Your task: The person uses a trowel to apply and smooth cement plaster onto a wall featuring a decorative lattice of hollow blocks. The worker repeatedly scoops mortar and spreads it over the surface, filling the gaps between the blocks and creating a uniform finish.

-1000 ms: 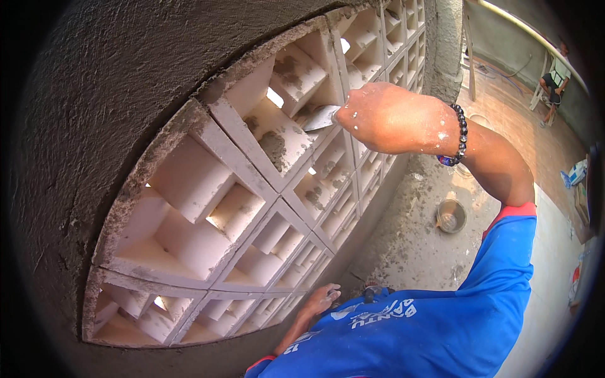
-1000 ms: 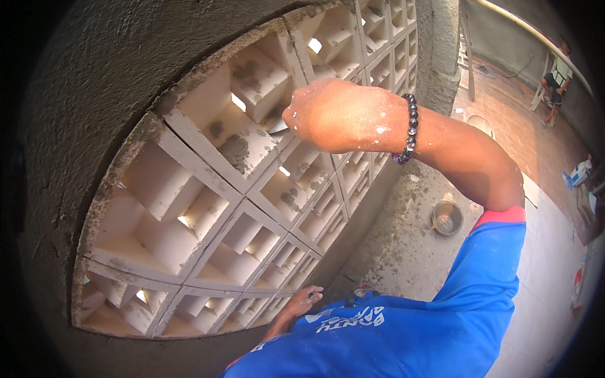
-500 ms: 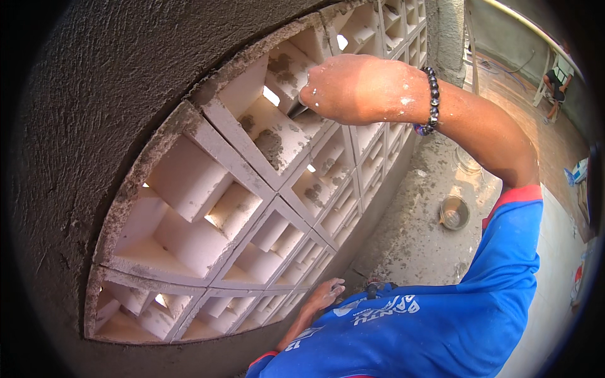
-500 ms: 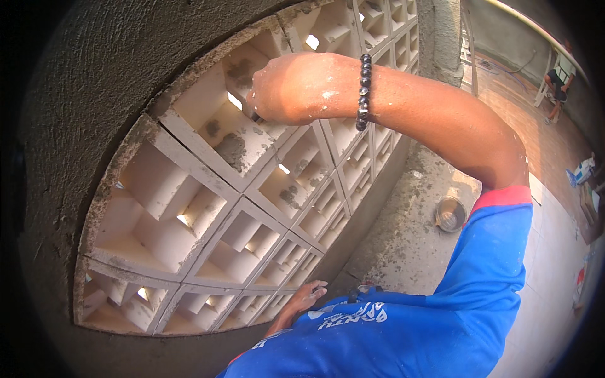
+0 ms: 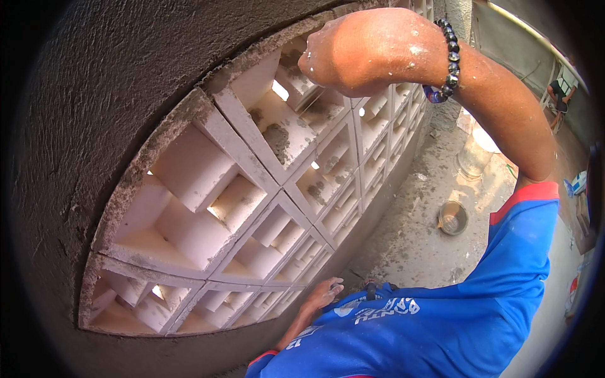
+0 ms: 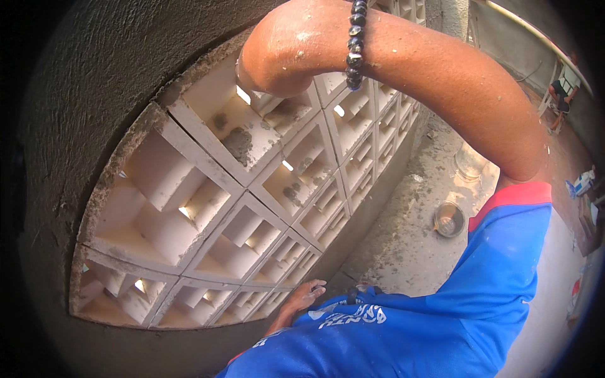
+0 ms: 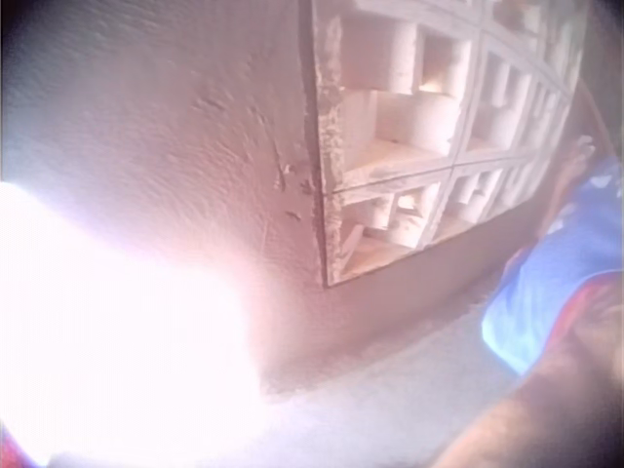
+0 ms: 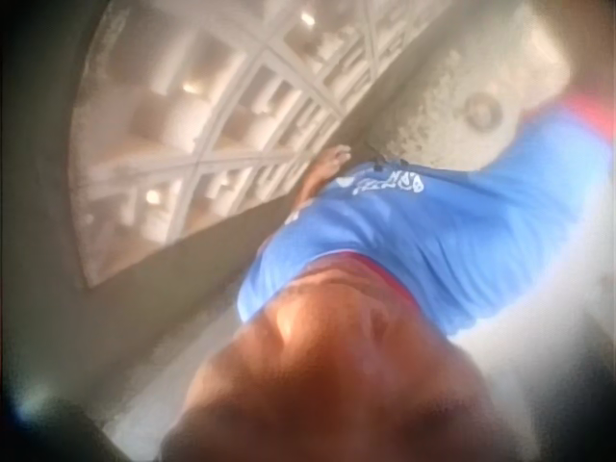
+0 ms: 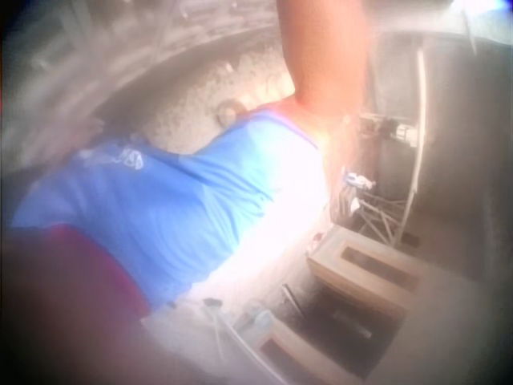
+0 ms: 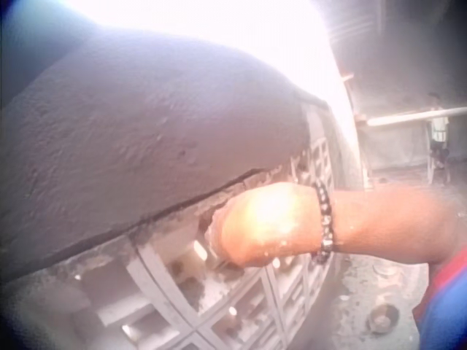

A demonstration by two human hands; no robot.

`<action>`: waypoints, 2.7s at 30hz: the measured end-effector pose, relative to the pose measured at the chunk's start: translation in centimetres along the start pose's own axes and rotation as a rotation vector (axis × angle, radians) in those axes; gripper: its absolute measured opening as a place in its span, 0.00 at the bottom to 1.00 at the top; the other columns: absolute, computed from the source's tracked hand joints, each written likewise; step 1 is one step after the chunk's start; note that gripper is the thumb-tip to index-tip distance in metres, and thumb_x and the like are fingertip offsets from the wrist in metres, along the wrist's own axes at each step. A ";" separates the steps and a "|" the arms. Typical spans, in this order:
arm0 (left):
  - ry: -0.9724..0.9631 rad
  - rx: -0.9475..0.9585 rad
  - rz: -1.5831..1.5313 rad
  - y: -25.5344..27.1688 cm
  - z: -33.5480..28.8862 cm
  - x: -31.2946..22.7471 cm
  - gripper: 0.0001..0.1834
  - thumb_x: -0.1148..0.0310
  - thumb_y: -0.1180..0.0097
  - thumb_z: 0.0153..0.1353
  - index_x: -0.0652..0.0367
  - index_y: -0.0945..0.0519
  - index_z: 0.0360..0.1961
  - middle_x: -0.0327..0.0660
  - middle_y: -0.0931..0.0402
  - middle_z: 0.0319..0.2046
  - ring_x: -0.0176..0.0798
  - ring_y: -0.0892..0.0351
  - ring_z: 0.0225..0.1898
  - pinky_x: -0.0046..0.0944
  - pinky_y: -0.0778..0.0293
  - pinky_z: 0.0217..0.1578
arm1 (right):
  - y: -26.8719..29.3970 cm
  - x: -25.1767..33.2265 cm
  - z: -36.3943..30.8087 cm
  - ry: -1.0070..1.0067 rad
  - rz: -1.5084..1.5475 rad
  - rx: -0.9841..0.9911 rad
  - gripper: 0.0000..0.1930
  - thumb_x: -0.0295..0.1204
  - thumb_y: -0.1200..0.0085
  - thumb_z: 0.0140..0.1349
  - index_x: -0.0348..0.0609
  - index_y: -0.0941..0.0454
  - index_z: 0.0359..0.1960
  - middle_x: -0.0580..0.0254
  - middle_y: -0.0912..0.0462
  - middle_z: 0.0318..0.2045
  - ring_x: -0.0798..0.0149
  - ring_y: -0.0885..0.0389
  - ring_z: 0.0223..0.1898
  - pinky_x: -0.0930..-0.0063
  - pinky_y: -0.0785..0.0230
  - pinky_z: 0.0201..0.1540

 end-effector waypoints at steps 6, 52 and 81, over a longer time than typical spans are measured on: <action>-0.055 0.024 0.021 -0.2 0.7 -0.9 0.24 0.58 0.48 0.67 0.62 0.28 0.58 0.54 0.24 0.54 0.54 0.23 0.54 0.46 0.29 0.54 | -3.7 -0.8 1.3 -0.250 -0.126 0.159 0.07 0.23 0.48 0.54 0.33 0.22 0.32 0.47 0.18 0.32 0.49 0.17 0.39 0.59 0.23 0.41; -0.103 0.008 0.032 -1.7 2.0 -0.6 0.24 0.57 0.48 0.66 0.61 0.26 0.57 0.54 0.22 0.51 0.53 0.23 0.53 0.46 0.29 0.54 | -4.9 -0.6 2.3 -0.159 -0.182 0.404 0.10 0.23 0.46 0.54 0.38 0.18 0.39 0.51 0.16 0.37 0.51 0.16 0.43 0.61 0.22 0.42; -0.102 0.045 -0.013 -0.5 3.5 -0.2 0.24 0.58 0.47 0.66 0.62 0.26 0.57 0.54 0.22 0.50 0.53 0.23 0.53 0.47 0.29 0.53 | -15.2 2.4 -7.8 -0.255 0.419 -0.233 0.33 0.19 0.50 0.51 0.41 0.36 0.64 0.46 0.24 0.32 0.45 0.23 0.37 0.53 0.28 0.41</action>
Point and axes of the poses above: each hand's wrist, its own z-axis towards the middle knuckle, its own y-axis out of the back of the hand, x = y × z, the point moved 6 cm from there along z, towards the middle knuckle
